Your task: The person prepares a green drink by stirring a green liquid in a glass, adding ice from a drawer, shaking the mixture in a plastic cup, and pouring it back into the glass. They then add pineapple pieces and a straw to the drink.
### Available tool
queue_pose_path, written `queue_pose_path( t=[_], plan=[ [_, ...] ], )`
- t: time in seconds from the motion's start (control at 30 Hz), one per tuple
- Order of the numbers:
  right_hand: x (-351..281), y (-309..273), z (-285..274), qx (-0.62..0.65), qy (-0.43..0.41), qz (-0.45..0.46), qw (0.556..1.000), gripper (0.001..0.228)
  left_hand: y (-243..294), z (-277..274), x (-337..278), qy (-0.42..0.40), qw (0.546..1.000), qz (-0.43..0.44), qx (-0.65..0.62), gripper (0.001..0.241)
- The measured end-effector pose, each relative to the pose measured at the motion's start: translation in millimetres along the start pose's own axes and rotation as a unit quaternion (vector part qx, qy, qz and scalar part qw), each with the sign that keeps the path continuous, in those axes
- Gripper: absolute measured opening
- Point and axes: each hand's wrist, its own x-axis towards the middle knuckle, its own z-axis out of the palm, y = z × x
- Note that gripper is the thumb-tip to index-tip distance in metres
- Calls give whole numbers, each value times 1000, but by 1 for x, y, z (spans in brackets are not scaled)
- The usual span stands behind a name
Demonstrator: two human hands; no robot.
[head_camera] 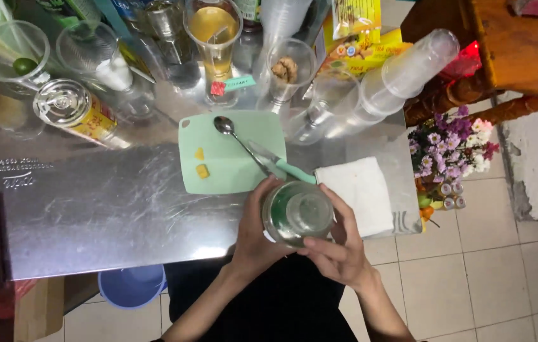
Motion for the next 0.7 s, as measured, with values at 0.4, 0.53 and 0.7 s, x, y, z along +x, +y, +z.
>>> queue_pose_path(
  t=[0.4,0.53,0.7],
  plan=[
    [73,-24,-22,159,101,153,970,77,20,0,16,35,986,165,2,131],
    [91,-30,-21,85,43,158,983,56,25,-1,23,64,984,161,33,102],
    [79,-26,-13,113,62,135,982,55,25,5,25,81,980,183,24,94]
  ],
)
